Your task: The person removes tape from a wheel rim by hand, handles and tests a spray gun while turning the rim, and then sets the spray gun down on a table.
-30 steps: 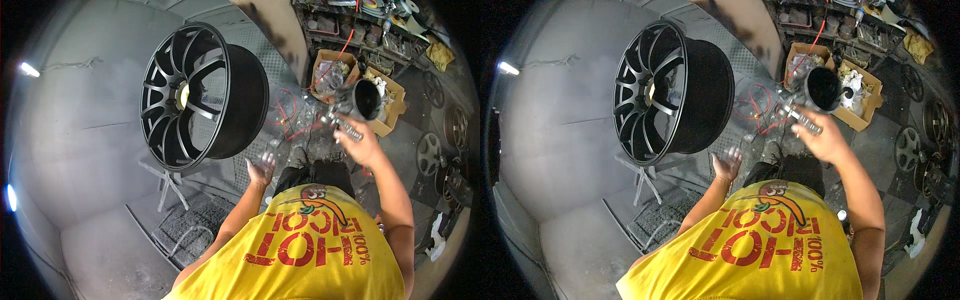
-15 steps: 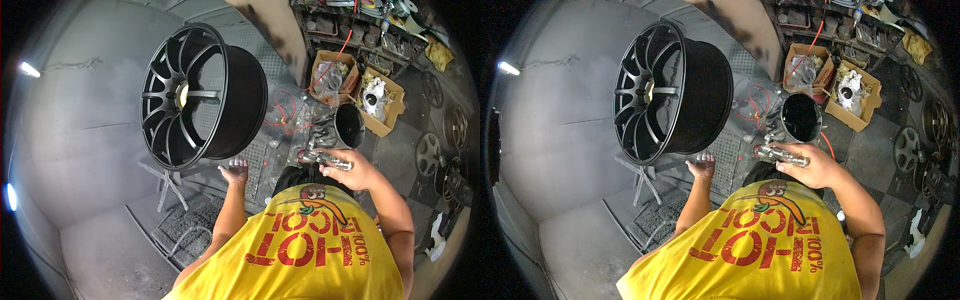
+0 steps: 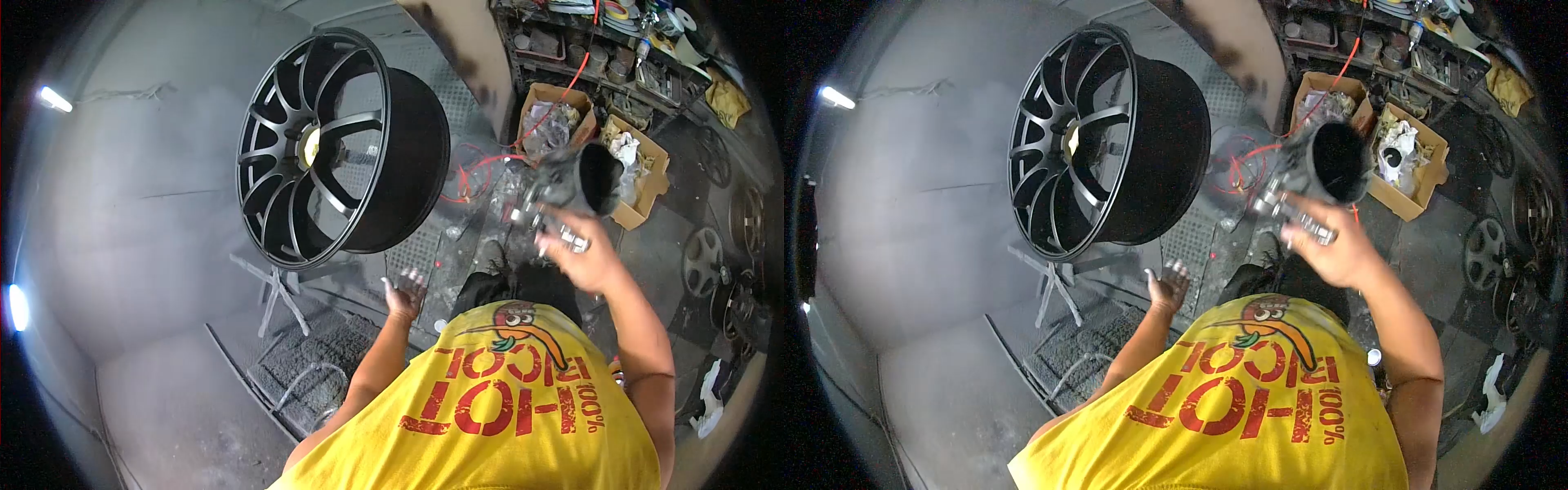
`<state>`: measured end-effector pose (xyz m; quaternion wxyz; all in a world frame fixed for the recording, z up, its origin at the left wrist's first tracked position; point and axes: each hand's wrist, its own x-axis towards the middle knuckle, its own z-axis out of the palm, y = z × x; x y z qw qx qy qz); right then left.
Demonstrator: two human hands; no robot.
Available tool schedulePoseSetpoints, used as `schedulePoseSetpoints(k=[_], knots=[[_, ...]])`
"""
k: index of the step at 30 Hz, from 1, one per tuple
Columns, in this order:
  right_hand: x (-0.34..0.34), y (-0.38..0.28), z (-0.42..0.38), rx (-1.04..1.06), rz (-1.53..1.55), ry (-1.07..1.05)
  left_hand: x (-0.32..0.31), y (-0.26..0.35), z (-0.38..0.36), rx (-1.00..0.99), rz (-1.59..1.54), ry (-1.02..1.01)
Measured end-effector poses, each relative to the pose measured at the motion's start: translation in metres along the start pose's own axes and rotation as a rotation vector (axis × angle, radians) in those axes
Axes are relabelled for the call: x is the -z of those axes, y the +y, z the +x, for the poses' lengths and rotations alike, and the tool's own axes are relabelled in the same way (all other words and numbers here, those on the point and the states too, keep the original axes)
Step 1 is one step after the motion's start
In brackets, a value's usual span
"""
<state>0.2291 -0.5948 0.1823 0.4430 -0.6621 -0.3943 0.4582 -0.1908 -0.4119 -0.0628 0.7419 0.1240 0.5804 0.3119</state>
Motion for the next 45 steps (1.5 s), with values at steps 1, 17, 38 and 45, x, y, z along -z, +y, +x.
schedulePoseSetpoints(k=[1, 17, 38, 45], knots=[[-0.006, 0.002, -0.004, -0.001, -0.001, -0.140, -0.001, -0.011, -0.003, 0.048, 0.016, -0.029], [0.007, 0.029, 0.026, 0.079, 0.077, 0.335, -0.090, 0.005, 0.008, -0.045, -0.426, -0.130], [0.037, 0.009, -0.013, 0.068, 0.111, 0.234, -0.001, 0.014, -0.020, -0.059, 0.075, 0.030], [0.024, 0.011, -0.029, -0.032, 0.155, -0.504, -0.085, -0.090, -0.075, 0.088, 0.468, -0.305]])
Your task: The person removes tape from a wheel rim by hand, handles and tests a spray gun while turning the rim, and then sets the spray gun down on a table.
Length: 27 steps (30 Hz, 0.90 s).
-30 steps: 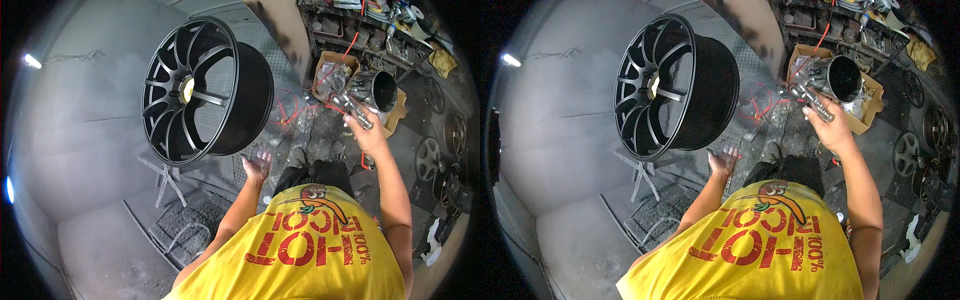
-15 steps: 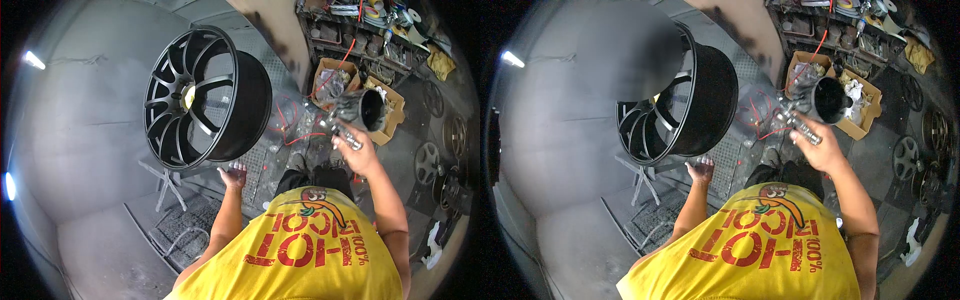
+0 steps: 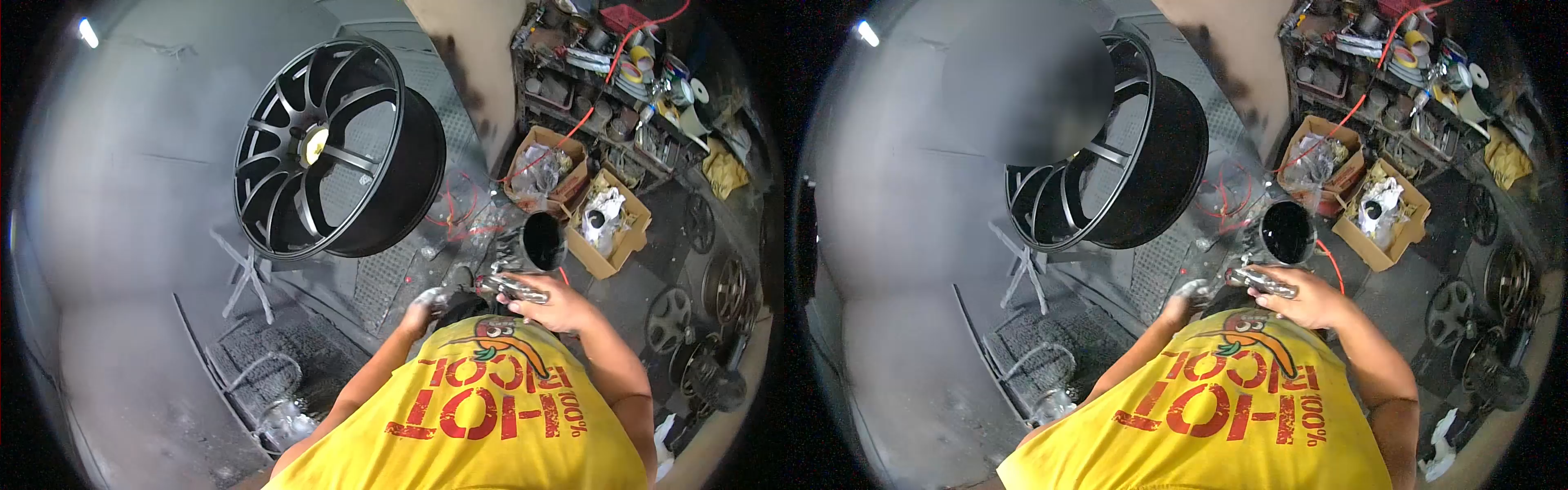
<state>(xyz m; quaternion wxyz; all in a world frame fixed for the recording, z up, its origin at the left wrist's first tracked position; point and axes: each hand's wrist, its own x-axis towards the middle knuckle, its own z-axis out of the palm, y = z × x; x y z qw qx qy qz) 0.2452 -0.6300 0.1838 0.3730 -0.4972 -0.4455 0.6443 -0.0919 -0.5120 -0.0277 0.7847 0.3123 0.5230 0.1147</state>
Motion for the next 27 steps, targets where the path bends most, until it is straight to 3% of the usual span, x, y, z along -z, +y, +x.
schedulePoseSetpoints(k=[3, 4, 7, 9, 11, 14, 17, 18, 21, 22, 27], knots=[[0.007, 0.024, 0.021, -0.063, -0.189, 0.081, -0.054, 0.001, -0.003, -0.196, 0.141, -0.171], [0.008, 0.035, 0.029, -0.042, -0.217, 0.129, -0.068, 0.011, -0.003, -0.486, 0.609, -0.071], [0.021, 0.068, 0.058, 0.096, -0.433, 0.196, -0.116, 0.054, -0.019, -0.701, 0.619, 0.113], [0.028, 0.084, 0.075, 0.190, -0.509, 0.184, -0.147, 0.085, -0.024, -0.731, 0.473, 0.121], [0.025, 0.095, 0.090, 0.222, -0.497, 0.192, -0.162, 0.111, -0.025, -1.075, 0.761, 0.224], [0.020, 0.100, 0.105, 0.223, -0.538, 0.069, -0.179, 0.123, -0.013, -1.107, 0.783, 0.250], [0.015, 0.087, 0.106, 0.165, -0.568, -0.069, -0.190, 0.126, -0.017, -1.060, 0.826, 0.458], [0.010, 0.093, 0.106, 0.244, -0.558, -0.016, -0.189, 0.123, -0.015, -1.106, 0.803, 0.478], [0.006, 0.078, 0.100, 0.113, -0.610, -0.112, -0.186, 0.113, -0.023, -1.014, 0.721, 0.474], [0.003, 0.087, 0.101, 0.192, -0.574, -0.089, -0.182, 0.110, -0.024, -1.031, 0.701, 0.495], [0.004, 0.097, 0.107, 0.092, -0.730, -0.198, -0.170, 0.102, -0.030, -0.986, 0.546, 0.578]])
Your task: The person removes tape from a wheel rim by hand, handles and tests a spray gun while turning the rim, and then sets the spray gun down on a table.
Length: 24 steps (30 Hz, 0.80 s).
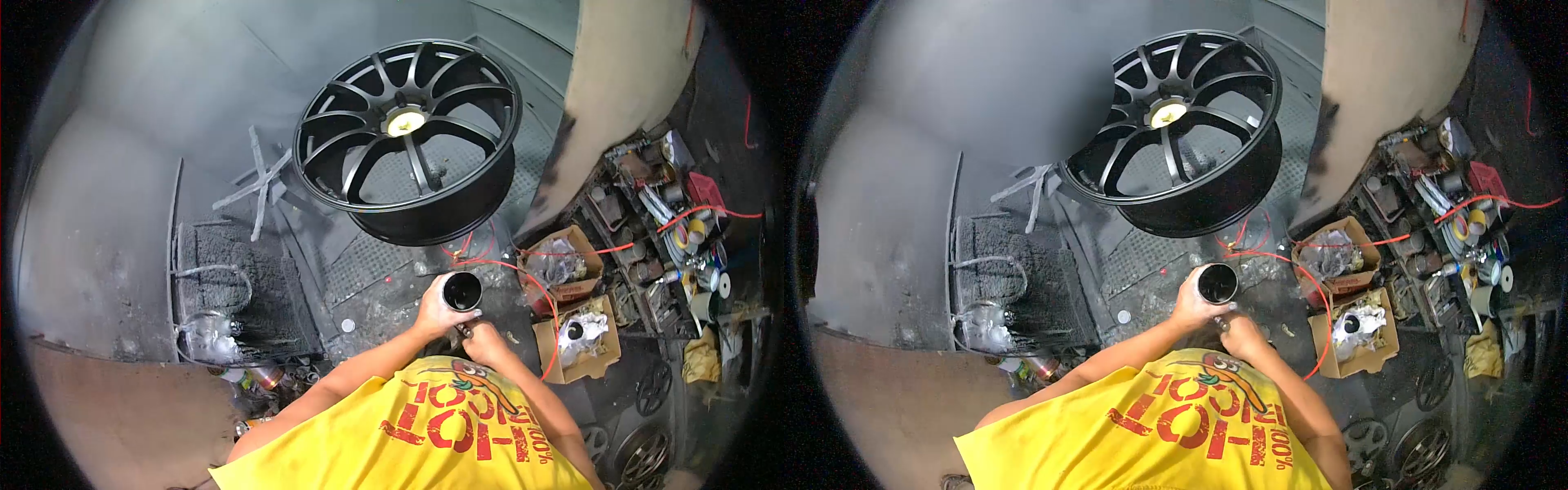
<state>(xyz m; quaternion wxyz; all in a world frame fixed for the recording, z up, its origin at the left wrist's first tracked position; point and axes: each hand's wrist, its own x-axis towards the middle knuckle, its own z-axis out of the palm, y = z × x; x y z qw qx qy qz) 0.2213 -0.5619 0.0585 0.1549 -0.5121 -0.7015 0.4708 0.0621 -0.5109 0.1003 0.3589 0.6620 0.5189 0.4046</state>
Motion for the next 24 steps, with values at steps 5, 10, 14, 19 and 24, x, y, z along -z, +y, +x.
schedulePoseSetpoints(k=[5, 10, 14, 19, 24], knots=[[0.003, 0.000, 0.006, 0.205, 0.036, -0.012, 0.017, -0.013, -0.004, 0.091, -0.030, 0.070], [-0.013, 0.030, 0.020, 0.463, 0.094, 0.119, 0.026, -0.015, -0.004, 0.074, -0.065, 0.095], [-0.016, 0.038, 0.021, 0.439, 0.119, 0.131, 0.026, -0.019, 0.006, 0.114, -0.019, 0.027], [-0.016, 0.081, 0.048, 0.383, 0.110, 0.142, -0.005, -0.076, 0.029, 0.089, -0.051, -0.048], [-0.058, 0.164, 0.098, 0.446, 0.114, 0.047, -0.021, -0.166, 0.025, 0.105, 0.084, -0.099]])
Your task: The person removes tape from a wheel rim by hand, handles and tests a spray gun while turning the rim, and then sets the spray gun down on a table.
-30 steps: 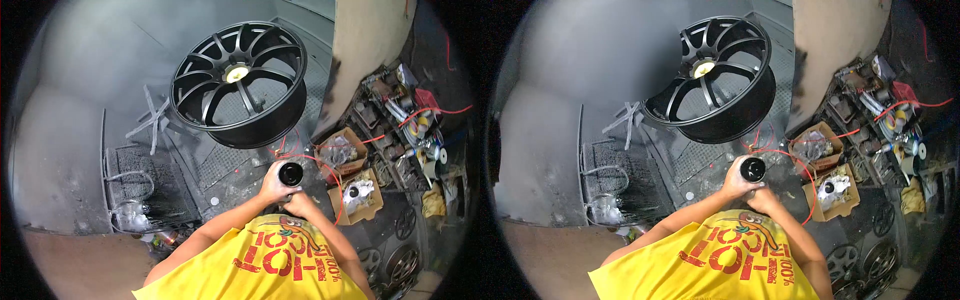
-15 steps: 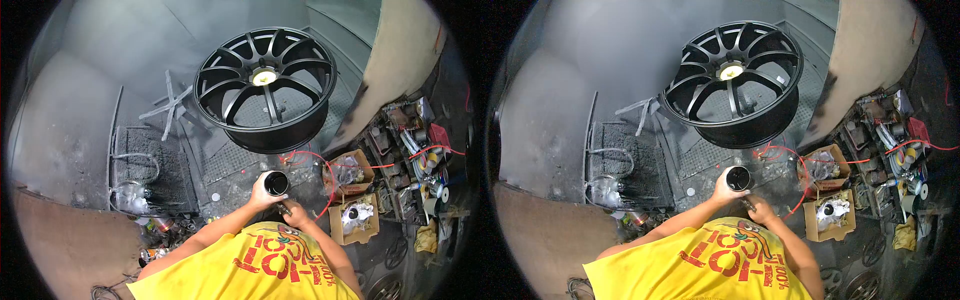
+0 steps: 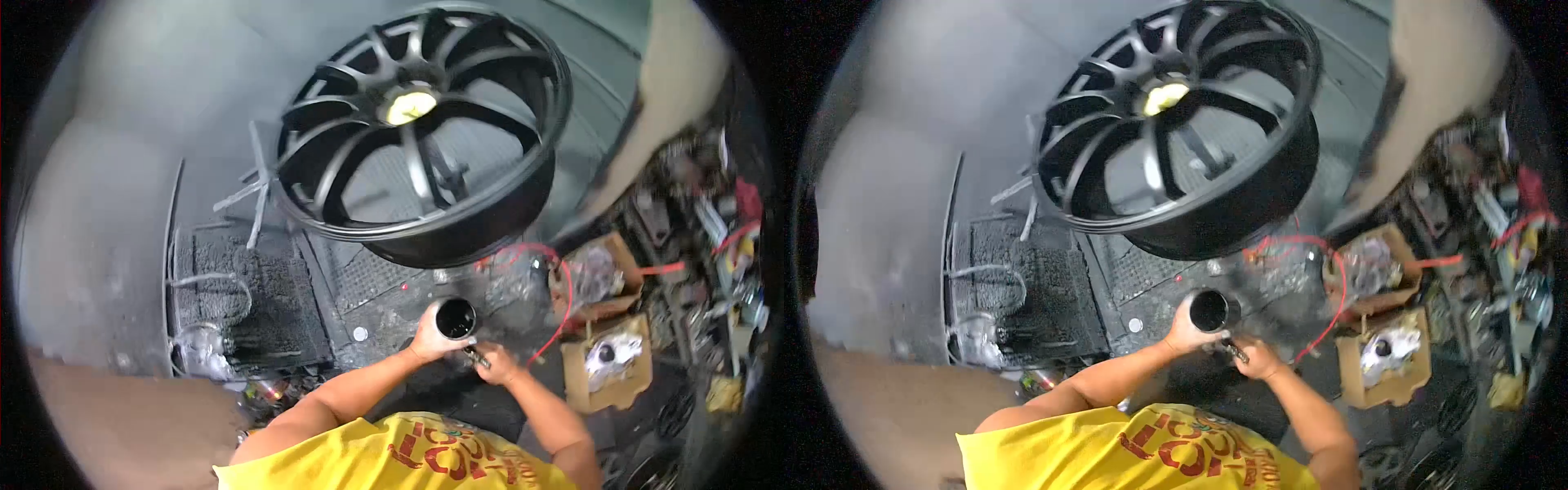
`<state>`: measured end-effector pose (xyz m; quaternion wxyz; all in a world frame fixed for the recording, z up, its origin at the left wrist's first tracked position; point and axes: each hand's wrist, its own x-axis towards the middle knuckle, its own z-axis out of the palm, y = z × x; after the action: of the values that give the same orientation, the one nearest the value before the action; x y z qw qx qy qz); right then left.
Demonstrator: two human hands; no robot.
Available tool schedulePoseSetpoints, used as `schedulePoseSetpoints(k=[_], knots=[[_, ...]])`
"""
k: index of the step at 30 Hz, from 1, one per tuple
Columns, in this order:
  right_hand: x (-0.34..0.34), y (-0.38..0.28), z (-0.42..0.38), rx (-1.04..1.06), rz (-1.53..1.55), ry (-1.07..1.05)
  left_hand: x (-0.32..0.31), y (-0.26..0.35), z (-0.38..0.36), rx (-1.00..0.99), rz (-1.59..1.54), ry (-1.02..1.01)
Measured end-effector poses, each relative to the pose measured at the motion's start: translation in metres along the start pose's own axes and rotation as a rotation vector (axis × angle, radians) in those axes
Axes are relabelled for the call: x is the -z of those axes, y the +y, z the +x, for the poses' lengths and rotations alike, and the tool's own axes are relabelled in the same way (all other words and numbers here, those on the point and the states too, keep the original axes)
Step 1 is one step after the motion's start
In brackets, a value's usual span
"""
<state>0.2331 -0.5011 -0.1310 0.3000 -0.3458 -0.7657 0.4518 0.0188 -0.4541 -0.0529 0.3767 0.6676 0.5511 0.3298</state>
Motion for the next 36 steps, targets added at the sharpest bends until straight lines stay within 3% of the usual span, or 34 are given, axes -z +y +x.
schedulePoseSetpoints(k=[3, 4, 6, 8, 9, 12, 13, 15, 18, 20, 22, 23, 26, 28, 30, 32, 34, 36], knots=[[-0.020, 0.036, 0.023, 0.027, 0.028, -0.043, -0.007, -0.051, -0.001, 0.013, -0.151, 0.096], [-0.029, 0.059, 0.031, 0.029, 0.053, -0.111, -0.006, -0.071, 0.000, 0.092, -0.125, -0.007], [-0.067, 0.132, 0.056, 0.043, 0.036, -0.099, -0.014, -0.141, 0.002, 0.010, -0.257, 0.045], [-0.075, 0.166, 0.075, -0.062, -0.009, -0.117, -0.003, -0.224, 0.000, -0.037, 0.220, 0.000], [-0.086, 0.191, 0.085, 0.047, 0.061, -0.011, -0.002, -0.254, -0.004, 0.086, 0.444, -0.042], [-0.095, 0.231, 0.125, 0.075, 0.080, -0.012, -0.011, -0.310, 0.002, 0.289, 0.874, -0.200], [-0.099, 0.246, 0.135, 0.078, 0.088, -0.010, -0.019, -0.333, 0.004, 0.293, 0.883, -0.201], [-0.111, 0.274, 0.159, 0.290, 0.235, 0.110, -0.030, -0.379, 0.007, 0.543, 0.672, -0.358], [-0.111, 0.291, 0.188, 0.430, 0.404, 0.241, -0.050, -0.395, 0.014, 0.480, 0.732, -0.236], [-0.101, 0.295, 0.192, 0.375, 0.506, 0.212, -0.054, -0.411, 0.015, 0.440, 0.710, -0.192], [-0.088, 0.297, 0.195, 0.333, 0.680, 0.197, -0.057, -0.421, 0.009, 0.268, 0.502, -0.058], [-0.081, 0.296, 0.198, 0.344, 0.733, 0.205, -0.057, -0.423, 0.006, 0.274, 0.425, -0.050], [-0.062, 0.295, 0.201, 0.285, 0.848, 0.177, -0.058, -0.429, -0.007, 0.144, 0.573, -0.025], [-0.056, 0.290, 0.204, 0.352, 0.947, 0.189, -0.050, -0.409, -0.012, 0.164, 0.588, -0.060], [-0.053, 0.283, 0.204, 0.409, 1.037, 0.212, -0.026, -0.391, -0.016, 0.445, 0.404, -0.108], [-0.051, 0.277, 0.203, 0.452, 1.050, 0.191, 0.012, -0.379, -0.021, 0.232, 0.388, 0.084], [-0.052, 0.274, 0.201, 0.468, 1.037, 0.166, 0.061, -0.348, -0.013, 0.189, 0.419, 0.209], [-0.057, 0.274, 0.199, 0.499, 1.033, 0.138, 0.108, -0.313, 0.002, 0.060, 0.119, 0.822]])
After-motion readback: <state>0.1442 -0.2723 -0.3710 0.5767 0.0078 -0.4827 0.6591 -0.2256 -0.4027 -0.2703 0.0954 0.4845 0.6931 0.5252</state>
